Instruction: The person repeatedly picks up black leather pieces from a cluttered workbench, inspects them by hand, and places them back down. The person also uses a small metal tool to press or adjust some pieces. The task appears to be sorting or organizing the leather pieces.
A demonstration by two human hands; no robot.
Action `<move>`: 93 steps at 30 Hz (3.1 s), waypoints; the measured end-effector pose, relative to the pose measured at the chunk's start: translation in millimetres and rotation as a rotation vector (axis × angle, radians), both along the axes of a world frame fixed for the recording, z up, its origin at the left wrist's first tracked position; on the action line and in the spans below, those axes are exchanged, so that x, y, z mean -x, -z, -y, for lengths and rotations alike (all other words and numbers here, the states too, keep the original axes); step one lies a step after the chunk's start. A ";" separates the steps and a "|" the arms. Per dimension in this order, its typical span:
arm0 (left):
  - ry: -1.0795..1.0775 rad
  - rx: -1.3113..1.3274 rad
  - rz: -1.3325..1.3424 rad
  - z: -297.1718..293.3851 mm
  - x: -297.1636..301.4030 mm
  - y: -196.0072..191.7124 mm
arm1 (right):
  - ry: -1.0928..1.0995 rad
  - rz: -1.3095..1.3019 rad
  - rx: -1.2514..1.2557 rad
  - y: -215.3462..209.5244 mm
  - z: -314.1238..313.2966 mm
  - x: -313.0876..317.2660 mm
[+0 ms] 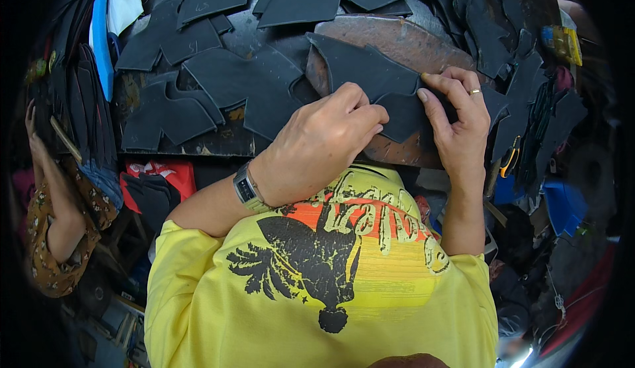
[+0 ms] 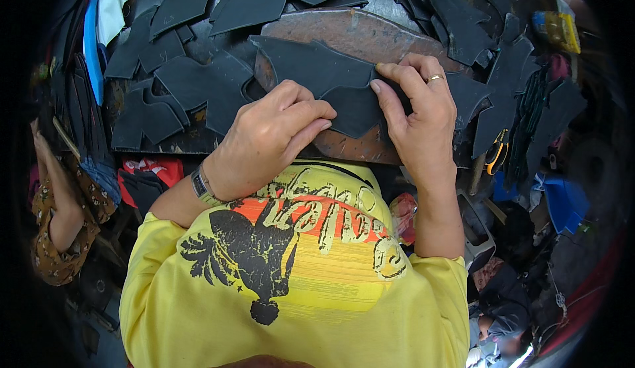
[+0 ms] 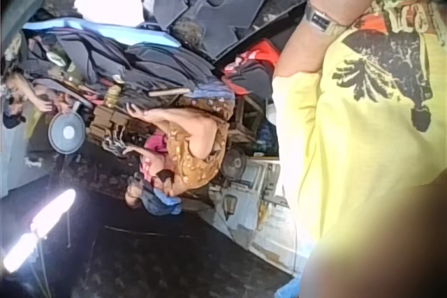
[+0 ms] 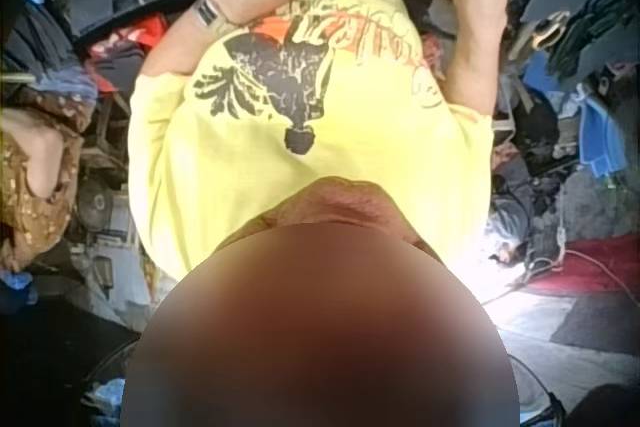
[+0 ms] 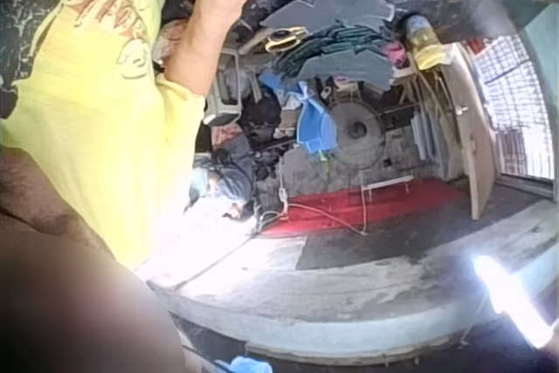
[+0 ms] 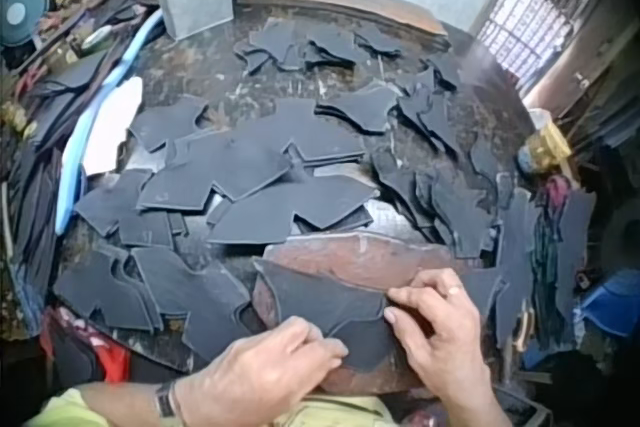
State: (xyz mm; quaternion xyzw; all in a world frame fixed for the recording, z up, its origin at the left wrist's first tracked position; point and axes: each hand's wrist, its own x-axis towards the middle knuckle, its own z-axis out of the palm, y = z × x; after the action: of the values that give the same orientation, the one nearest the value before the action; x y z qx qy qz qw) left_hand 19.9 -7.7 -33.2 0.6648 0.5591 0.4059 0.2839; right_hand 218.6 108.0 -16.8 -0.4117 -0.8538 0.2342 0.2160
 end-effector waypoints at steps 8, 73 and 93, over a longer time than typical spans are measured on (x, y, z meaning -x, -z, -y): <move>0.076 -0.072 -0.087 2.9 2.5 5.2 | -0.011 0.051 0.024 -4.1 -0.8 0.4; -0.076 -0.261 -0.543 -59.6 -28.7 -0.3 | -0.114 0.179 -0.259 -6.4 -34.7 -62.4; 0.173 0.466 0.232 -15.3 21.2 -32.3 | -0.241 -0.061 -0.038 -32.4 2.7 -47.8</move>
State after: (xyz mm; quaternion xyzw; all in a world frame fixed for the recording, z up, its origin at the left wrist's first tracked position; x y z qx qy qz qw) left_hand -1.2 7.6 -0.9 0.5758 0.5424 0.3139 0.5251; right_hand 266.5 105.3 15.6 -0.2946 -0.8945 0.2545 0.2197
